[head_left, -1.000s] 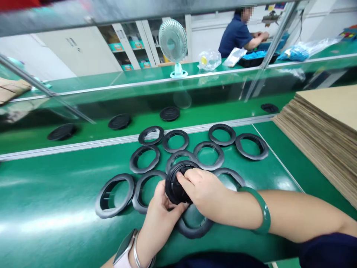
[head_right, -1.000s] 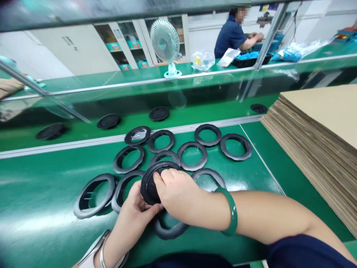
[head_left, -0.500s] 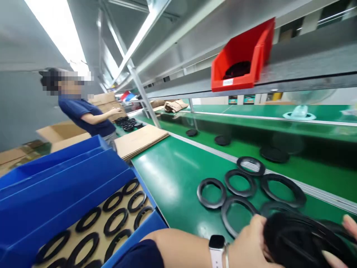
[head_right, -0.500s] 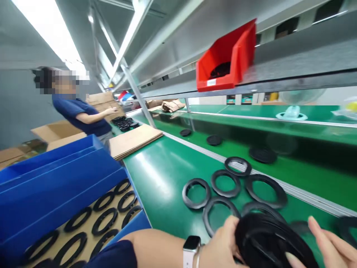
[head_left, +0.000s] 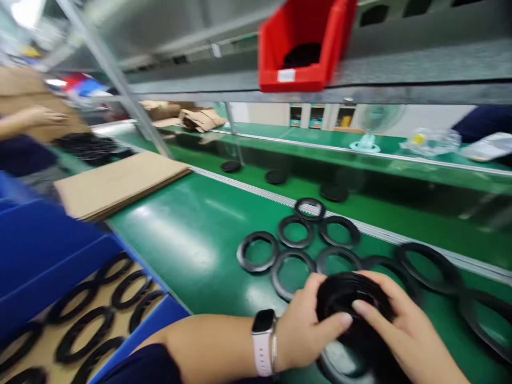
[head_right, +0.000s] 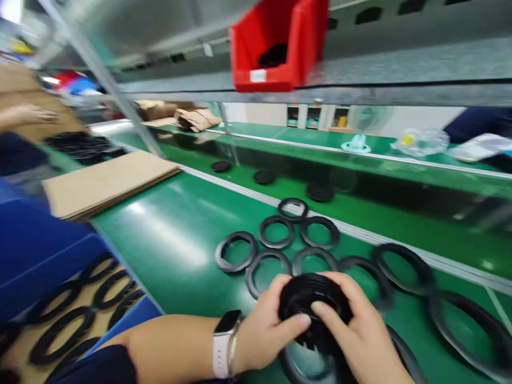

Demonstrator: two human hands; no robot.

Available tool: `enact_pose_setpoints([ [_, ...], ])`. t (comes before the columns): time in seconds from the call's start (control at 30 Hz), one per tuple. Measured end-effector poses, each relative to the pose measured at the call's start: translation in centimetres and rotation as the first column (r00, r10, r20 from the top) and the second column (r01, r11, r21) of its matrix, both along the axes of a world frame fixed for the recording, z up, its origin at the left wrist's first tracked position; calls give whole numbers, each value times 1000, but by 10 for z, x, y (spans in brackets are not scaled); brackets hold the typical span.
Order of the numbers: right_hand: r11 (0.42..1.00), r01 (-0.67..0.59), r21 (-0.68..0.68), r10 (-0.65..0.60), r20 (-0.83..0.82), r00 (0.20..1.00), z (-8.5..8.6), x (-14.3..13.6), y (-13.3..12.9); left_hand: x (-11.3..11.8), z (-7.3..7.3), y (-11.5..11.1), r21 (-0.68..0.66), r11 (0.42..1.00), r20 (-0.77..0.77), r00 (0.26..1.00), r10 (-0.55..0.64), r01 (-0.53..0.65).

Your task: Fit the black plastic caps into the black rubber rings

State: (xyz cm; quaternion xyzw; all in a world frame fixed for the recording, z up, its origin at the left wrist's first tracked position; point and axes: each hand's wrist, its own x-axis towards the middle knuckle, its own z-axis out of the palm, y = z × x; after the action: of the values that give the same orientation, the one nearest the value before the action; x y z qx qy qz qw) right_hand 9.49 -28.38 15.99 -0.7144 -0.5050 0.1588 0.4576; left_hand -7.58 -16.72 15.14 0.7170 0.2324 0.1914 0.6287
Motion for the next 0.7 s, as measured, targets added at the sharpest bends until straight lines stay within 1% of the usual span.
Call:
enact_pose_setpoints([
  [0.07, 992, -27, -126, -3, -236, 972, 11, -5, -2, -1, 8, 2, 27, 1000, -6, 1000, -10, 11],
  [0.13, 980, -33, -196, -35, -335, 942, 18, -7, -2, 0, 9, 4, 34, 999, -53, 998, -38, 40],
  [0.23, 974, -34, -223, -47, -347, 937, 20, -9, -2, 1, 7, 4, 8, 997, -95, 993, -73, 74],
  [0.37, 975, -20, -219, -50, -310, 949, 13, -8, -1, 3, 6, 3, -2, 997, -85, 993, -77, 77],
  [0.43, 973, -5, -229, -72, -327, 942, 10, -6, 0, 4, 8, 3, 9, 997, -92, 993, -80, 81],
  [0.5, 969, -8, -245, -91, -392, 915, 8, -2, 1, 4, 14, 5, 12, 993, -100, 989, -112, 114],
  [0.57, 972, -23, -233, -101, -506, 857, 8, 5, 2, 1, 25, 13, 33, 982, -69, 981, -181, 183],
  [0.6, 979, -17, -204, -107, -582, 806, 9, 9, 2, -2, 32, 20, 89, 977, -59, 980, -190, 195],
  [0.63, 986, -1, -168, -113, -664, 739, 10, 13, 3, -8, 38, 30, 186, 967, -72, 984, -162, 173],
  [0.67, 991, 25, -133, -117, -745, 657, 11, 16, 4, -16, 43, 43, 317, 940, -105, 989, -99, 128],
  [0.7, 993, 54, -106, -118, -817, 565, 12, 20, 5, -26, 47, 56, 472, 879, -156, 988, 2, 73],
])
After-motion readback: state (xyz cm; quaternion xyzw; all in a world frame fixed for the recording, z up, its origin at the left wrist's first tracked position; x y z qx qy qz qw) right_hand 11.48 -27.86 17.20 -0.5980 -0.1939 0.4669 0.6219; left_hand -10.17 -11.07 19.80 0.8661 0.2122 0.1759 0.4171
